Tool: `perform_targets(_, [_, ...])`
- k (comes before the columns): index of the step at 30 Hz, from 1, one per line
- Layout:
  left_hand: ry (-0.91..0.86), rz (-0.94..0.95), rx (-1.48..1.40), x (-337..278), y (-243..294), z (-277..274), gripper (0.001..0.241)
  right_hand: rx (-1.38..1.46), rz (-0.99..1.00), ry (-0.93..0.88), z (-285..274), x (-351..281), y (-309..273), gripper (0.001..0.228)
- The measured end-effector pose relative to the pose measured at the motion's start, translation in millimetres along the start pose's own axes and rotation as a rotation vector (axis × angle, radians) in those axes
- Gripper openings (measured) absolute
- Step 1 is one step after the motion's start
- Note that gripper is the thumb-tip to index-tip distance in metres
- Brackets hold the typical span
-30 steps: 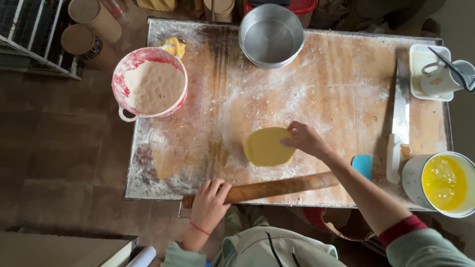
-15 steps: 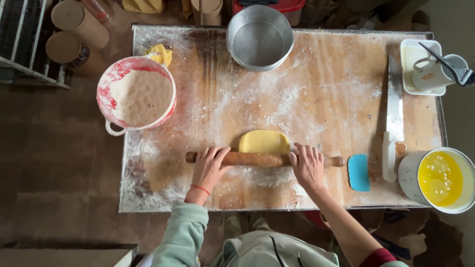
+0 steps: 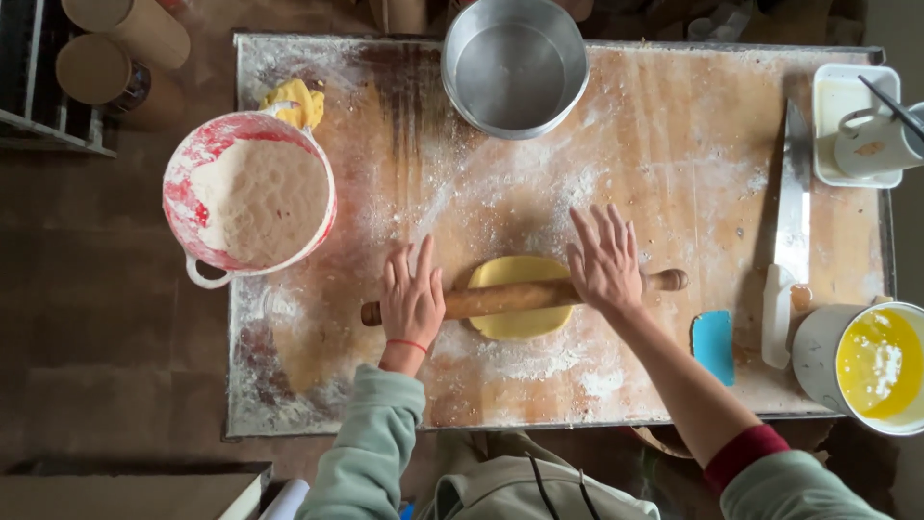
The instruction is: Rolling out dough with a rolling pin and pressing it into a baking tin.
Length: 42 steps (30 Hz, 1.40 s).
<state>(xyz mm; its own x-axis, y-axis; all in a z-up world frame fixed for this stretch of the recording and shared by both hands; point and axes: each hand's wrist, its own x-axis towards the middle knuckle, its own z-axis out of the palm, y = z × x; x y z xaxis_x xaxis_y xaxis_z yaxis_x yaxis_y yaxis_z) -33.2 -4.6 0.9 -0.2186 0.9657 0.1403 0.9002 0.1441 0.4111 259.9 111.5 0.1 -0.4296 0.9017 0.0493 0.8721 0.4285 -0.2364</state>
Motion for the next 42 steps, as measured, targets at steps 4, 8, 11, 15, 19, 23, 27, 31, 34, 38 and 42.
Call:
perform_targets(4, [0.036,-0.025,0.000,28,-16,25,0.050,0.071,0.005,0.083,21,32,21,0.053])
perform_targets(8, [0.110,-0.104,-0.101,70,-7,13,0.048,0.090,-0.004,0.222,17,70,18,0.039])
perform_targets(11, [0.195,-0.037,-0.041,86,-10,17,0.056,0.063,-0.008,0.304,13,79,15,0.032])
perform_targets(15, [0.202,0.005,-0.036,69,-10,14,0.067,0.063,-0.024,0.318,0,57,5,0.035])
perform_targets(19, [0.032,0.047,0.054,24,-3,9,0.077,0.066,0.056,0.247,6,6,6,0.046])
perform_targets(23, [-0.070,0.128,0.014,-14,4,-1,0.077,0.033,0.061,0.165,2,-33,3,0.064])
perform_targets(27, [-0.103,0.117,0.001,-18,6,-2,0.076,0.034,0.067,0.137,11,-36,10,0.063])
perform_targets(31, [-0.069,0.117,0.054,2,-8,20,0.072,0.043,0.031,0.043,28,-12,33,0.059])
perform_targets(34, [0.026,0.085,0.028,36,-16,30,0.067,0.208,0.038,0.060,22,22,37,0.051])
perform_targets(38, [0.122,0.036,-0.098,80,-4,11,0.048,0.445,0.204,0.078,0,45,28,0.037])
perform_targets(42, [0.136,0.182,-0.081,64,-7,30,0.036,0.224,0.082,-0.287,8,10,23,0.045])
